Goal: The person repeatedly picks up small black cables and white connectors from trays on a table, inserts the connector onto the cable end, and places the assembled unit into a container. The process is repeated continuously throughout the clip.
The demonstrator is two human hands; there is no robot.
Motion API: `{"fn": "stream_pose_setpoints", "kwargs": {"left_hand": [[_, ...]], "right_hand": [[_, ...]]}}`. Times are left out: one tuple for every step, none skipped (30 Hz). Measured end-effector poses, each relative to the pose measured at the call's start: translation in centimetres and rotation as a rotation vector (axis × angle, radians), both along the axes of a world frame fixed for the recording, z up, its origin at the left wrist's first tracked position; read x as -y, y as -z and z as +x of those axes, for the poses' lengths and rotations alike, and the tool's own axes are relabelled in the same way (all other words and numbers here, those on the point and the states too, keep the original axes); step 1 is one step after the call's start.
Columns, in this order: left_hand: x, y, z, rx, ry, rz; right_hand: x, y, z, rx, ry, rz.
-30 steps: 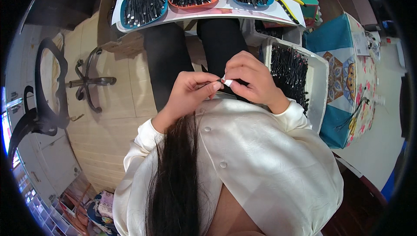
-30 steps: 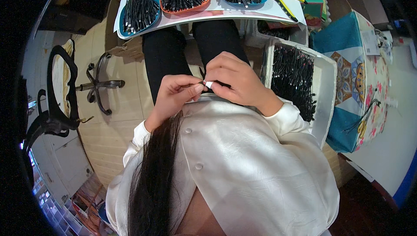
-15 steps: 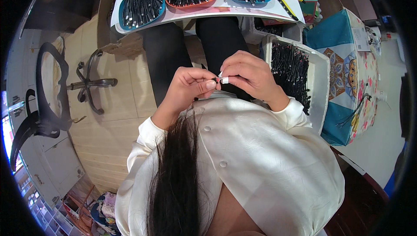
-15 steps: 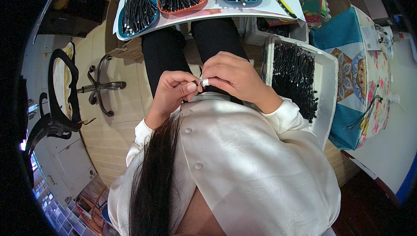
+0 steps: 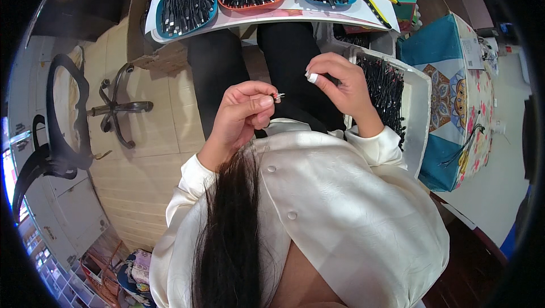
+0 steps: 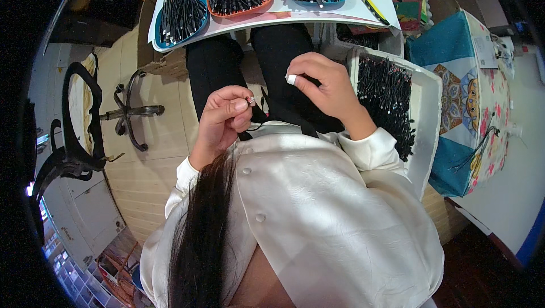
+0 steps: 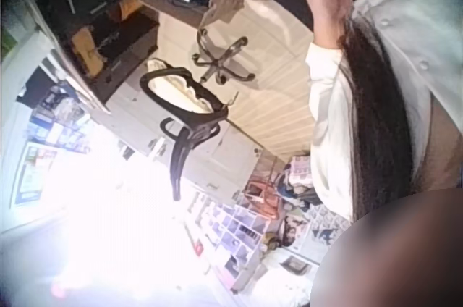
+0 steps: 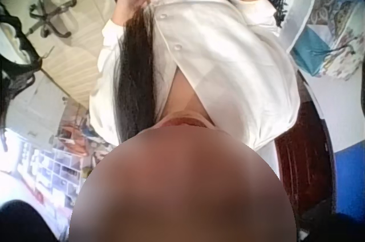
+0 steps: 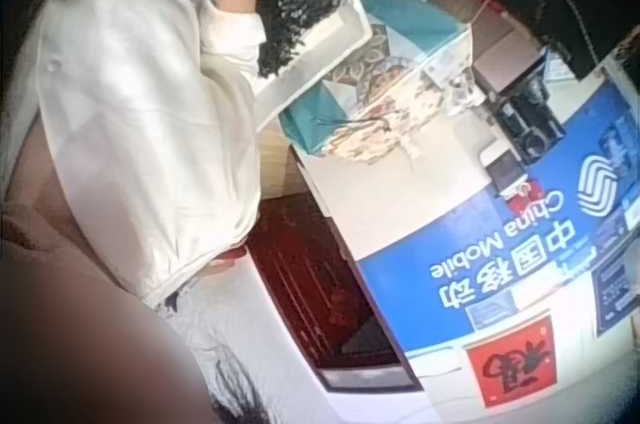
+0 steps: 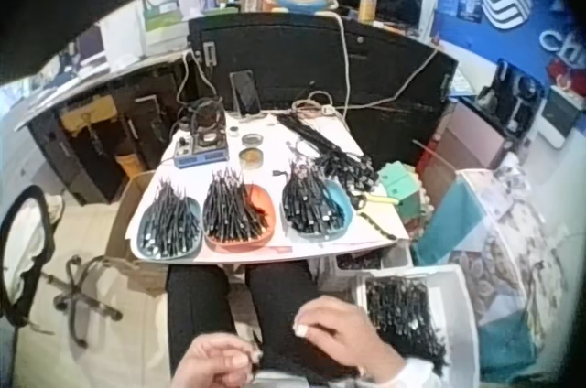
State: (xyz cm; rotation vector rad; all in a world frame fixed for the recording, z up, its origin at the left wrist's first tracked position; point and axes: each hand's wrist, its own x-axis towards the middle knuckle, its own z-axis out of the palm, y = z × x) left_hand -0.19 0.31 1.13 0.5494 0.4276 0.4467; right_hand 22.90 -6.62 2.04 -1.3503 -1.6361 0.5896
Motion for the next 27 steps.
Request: {"fn": "stream_pose_setpoints", "kwargs": {"left_hand": [[0.0,0.0,-0.1,0.009,-0.002,-0.007],[0.0,0.0,-0.1,0.047,0.017,-0.039],[0.0,0.0,-0.1,0.057,0.019,-0.062],[0.0,0.0,0.0,0.07,0.022,-0.083],[-0.1,0.1,0.1,0.084,0.025,-0.103],[-0.1,0.1,0.1,0.105,0.032,-0.124],[-0.1,0.2,0.2,0.125,0.039,-0.146],[0.0,0.3,0.1,0.143,0.045,-0.167],[0.0,0.3,0.1,0.152,0.051,-0.181],[0.0,0.4,0.1,0.16,0.058,-0.191],[0.1,0.4,0.0,0.169,0.064,-0.198],[0.1,0.5,0.0,0.169,0.07,-0.2],[0.1,0.5,0.0,0.171,0.074,-0.199],[0.2,0.5,0.0,0.172,0.078,-0.198],[0.2,0.5,0.1,0.17,0.081,-0.193],[0.2,0.5,0.1,0.168,0.086,-0.189],[0.2,0.5,0.1,0.166,0.091,-0.185],[0.2,0.4,0.1,0.159,0.096,-0.159],[0.2,0.3,0.1,0.151,0.101,-0.135],[0.2,0.2,0.2,0.137,0.1,-0.108],[0.2,0.1,0.2,0.058,0.069,0.092],[0.3,0.0,0.2,-0.028,0.033,0.292],[0.3,0.0,0.3,-0.104,0.005,0.501],[-0.1,-0.1,0.1,-0.161,0.001,0.875],[-0.4,-0.1,0.3,-0.172,-0.034,1.122],[-0.6,0.0,0.4,-0.182,-0.073,1.367],[-0.6,0.0,0.5,-0.191,-0.114,1.611]], "right_hand": [[-0.1,-0.2,0.1,0.024,-0.012,0.033],[0.1,-0.4,-0.1,0.095,-0.009,0.041],[0.2,-0.6,-0.4,0.147,0.01,0.091],[0.3,-0.8,-0.8,0.222,0.019,0.114],[0.2,-1.0,-1.2,0.239,-0.009,0.2],[0.1,-1.1,-1.6,0.229,-0.039,0.315],[0.0,-1.1,-2.0,0.235,-0.07,0.388],[-0.1,-1.1,-2.2,0.26,-0.092,0.459],[-0.2,-1.1,-2.4,0.284,-0.103,0.481],[-0.3,-1.1,-2.4,0.308,-0.114,0.504],[-0.5,-1.0,-2.5,0.325,-0.122,0.523],[-0.6,-0.9,-2.5,0.33,-0.126,0.56],[-0.6,-0.9,-2.6,0.319,-0.125,0.557],[-0.7,-0.8,-2.7,0.307,-0.124,0.553],[-0.7,-0.9,-2.8,0.283,-0.12,0.571],[-0.6,-0.9,-2.9,0.271,-0.119,0.527],[-0.6,-1.0,-3.0,0.246,-0.114,0.505],[-0.4,-1.1,-3.2,0.221,-0.11,0.482],[-0.2,-1.2,-3.2,0.165,-0.125,0.411],[0.0,-1.4,-3.1,0.11,-0.14,0.34],[0.3,-1.4,-3.1,0.054,-0.154,0.27],[0.6,-1.3,-3.0,-0.029,-0.159,0.094],[1.0,-1.3,-2.9,-0.112,-0.161,-0.083],[1.4,-1.1,-2.7,-0.193,-0.178,-0.238],[1.4,-0.7,-2.6,-0.539,-0.202,-0.459],[1.3,-0.2,-2.6,-0.885,-0.239,-0.658],[1.3,0.2,-2.7,-1.192,-0.2,-0.886]]}}
